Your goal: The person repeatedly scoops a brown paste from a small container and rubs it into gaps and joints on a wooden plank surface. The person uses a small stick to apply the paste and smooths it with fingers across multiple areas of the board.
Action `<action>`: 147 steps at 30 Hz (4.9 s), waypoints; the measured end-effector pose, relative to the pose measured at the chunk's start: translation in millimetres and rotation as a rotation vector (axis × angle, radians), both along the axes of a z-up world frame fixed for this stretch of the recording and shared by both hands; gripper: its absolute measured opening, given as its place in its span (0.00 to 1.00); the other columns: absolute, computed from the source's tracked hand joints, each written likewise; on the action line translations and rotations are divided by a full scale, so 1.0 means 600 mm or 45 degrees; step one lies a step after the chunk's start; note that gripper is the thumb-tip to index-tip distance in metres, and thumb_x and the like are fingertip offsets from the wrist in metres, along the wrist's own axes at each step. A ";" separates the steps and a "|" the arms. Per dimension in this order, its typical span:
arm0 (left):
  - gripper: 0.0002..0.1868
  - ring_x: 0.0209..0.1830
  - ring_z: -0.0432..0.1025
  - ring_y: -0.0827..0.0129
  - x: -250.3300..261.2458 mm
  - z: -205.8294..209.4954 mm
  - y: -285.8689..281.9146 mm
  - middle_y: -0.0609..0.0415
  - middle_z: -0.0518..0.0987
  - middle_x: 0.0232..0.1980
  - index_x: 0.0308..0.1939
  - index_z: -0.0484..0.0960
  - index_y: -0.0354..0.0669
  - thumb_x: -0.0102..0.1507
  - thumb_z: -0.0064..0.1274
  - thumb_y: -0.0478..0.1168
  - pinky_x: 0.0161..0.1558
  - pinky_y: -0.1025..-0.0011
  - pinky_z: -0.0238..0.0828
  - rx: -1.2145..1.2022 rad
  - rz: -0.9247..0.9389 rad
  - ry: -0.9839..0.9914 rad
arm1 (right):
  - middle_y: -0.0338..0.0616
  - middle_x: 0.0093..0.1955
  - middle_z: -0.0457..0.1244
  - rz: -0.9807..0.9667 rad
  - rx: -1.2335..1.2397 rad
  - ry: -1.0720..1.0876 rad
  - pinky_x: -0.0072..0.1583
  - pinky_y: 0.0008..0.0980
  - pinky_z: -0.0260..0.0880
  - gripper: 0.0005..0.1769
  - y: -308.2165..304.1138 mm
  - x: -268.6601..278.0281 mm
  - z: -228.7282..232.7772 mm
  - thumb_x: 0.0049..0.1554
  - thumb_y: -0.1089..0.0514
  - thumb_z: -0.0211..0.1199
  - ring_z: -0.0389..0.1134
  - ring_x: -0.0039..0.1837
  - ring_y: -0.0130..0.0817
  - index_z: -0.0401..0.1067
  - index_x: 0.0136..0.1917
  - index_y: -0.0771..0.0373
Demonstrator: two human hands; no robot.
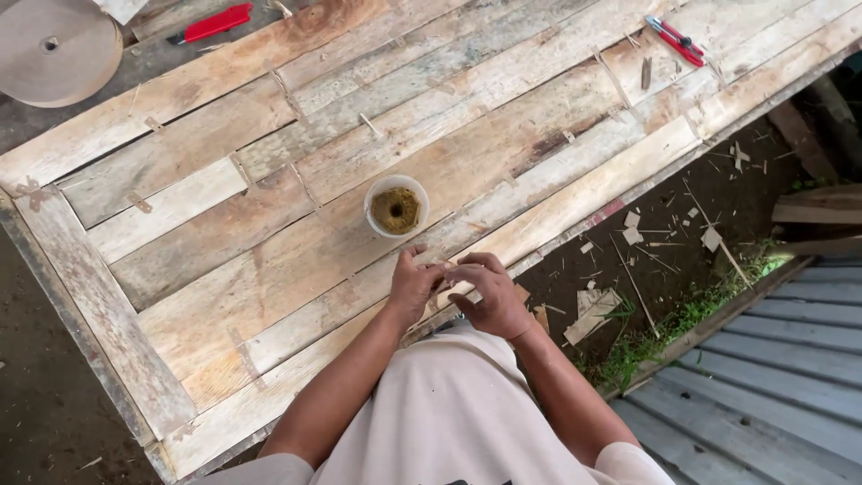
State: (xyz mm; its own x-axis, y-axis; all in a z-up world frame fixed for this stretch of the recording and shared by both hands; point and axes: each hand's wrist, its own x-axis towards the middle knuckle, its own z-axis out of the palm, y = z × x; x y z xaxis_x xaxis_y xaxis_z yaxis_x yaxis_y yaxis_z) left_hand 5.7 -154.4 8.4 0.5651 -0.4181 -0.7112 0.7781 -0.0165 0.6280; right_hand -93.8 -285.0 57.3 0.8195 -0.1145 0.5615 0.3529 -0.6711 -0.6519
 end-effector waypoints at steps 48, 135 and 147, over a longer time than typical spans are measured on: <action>0.21 0.36 0.84 0.70 -0.012 -0.109 0.082 0.63 0.84 0.31 0.58 0.76 0.60 0.66 0.41 0.58 0.46 0.62 0.79 0.548 -0.653 -0.404 | 0.52 0.43 0.65 -0.530 0.815 0.694 0.42 0.38 0.74 0.27 0.051 0.106 -0.013 0.58 0.68 0.62 0.70 0.38 0.38 0.58 0.68 0.64; 0.20 0.41 0.82 0.66 0.067 -0.030 0.173 0.59 0.83 0.41 0.47 0.84 0.53 0.58 0.70 0.55 0.41 0.68 0.81 0.863 0.430 -0.745 | 0.46 0.46 0.62 -0.096 0.148 0.329 0.37 0.38 0.78 0.21 0.164 0.187 -0.093 0.52 0.64 0.74 0.75 0.39 0.47 0.70 0.57 0.62; 0.08 0.49 0.79 0.59 0.191 -0.059 0.598 0.50 0.80 0.43 0.38 0.85 0.45 0.60 0.66 0.42 0.51 0.68 0.82 0.608 0.229 -0.829 | 0.40 0.46 0.73 -0.274 0.509 1.334 0.50 0.37 0.75 0.24 0.549 0.267 -0.058 0.53 0.54 0.74 0.76 0.44 0.34 0.69 0.60 0.52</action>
